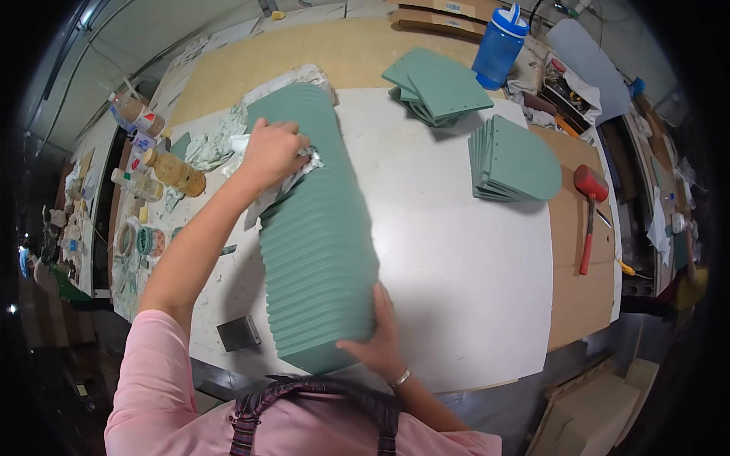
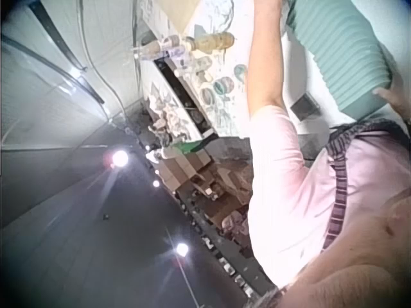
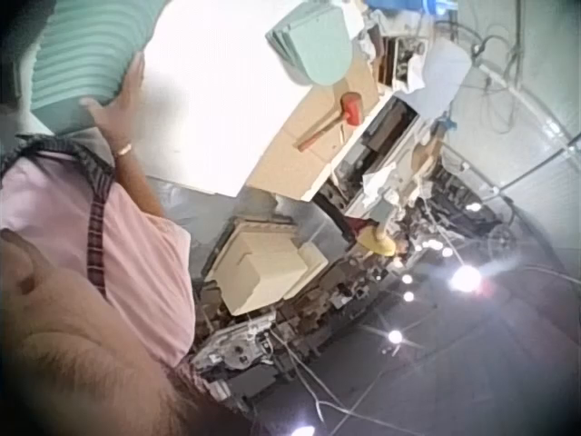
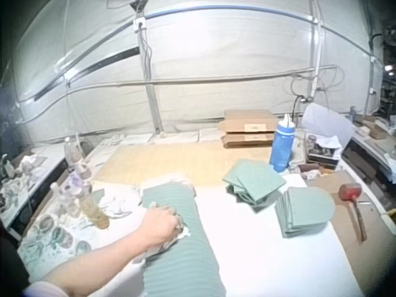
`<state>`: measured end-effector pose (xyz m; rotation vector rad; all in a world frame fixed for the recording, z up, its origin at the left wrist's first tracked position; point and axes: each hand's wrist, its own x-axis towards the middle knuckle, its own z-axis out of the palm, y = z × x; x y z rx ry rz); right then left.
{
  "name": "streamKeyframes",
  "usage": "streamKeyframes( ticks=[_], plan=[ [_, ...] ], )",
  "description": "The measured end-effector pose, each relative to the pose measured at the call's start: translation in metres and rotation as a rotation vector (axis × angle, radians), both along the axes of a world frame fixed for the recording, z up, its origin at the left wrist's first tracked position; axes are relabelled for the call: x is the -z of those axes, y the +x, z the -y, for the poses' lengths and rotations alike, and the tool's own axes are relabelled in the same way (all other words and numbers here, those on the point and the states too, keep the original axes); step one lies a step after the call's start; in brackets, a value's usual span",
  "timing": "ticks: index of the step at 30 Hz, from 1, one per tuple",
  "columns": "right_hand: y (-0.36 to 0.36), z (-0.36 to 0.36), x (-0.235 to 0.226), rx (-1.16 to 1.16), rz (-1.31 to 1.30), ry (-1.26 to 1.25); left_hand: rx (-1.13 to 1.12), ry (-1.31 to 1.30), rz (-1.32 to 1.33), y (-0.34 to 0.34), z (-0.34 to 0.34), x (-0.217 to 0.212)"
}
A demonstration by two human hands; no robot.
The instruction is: The person scrapes excess material from the grooves of a green foam part using a small tool and wipes the surface with a white cloth.
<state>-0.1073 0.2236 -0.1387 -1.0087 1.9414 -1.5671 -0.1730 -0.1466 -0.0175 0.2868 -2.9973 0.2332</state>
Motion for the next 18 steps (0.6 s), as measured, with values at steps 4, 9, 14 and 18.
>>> streamKeyframes(
  ticks=[4,9,14,18],
  plan=[
    [0.001,-0.004,0.002,0.021,0.156,-0.029,0.062,0.019,-0.002,0.018,0.0,-0.007],
    [0.003,-0.003,0.005,0.024,0.059,-0.021,-0.147,0.012,0.174,0.03,0.001,-0.015],
    [0.005,-0.002,0.008,0.009,0.076,-0.04,-0.075,0.049,-0.105,0.029,-0.003,0.007],
    [0.001,-0.003,0.003,0.021,0.041,-0.002,-0.151,0.068,0.06,0.086,0.026,-0.006]
  ],
)
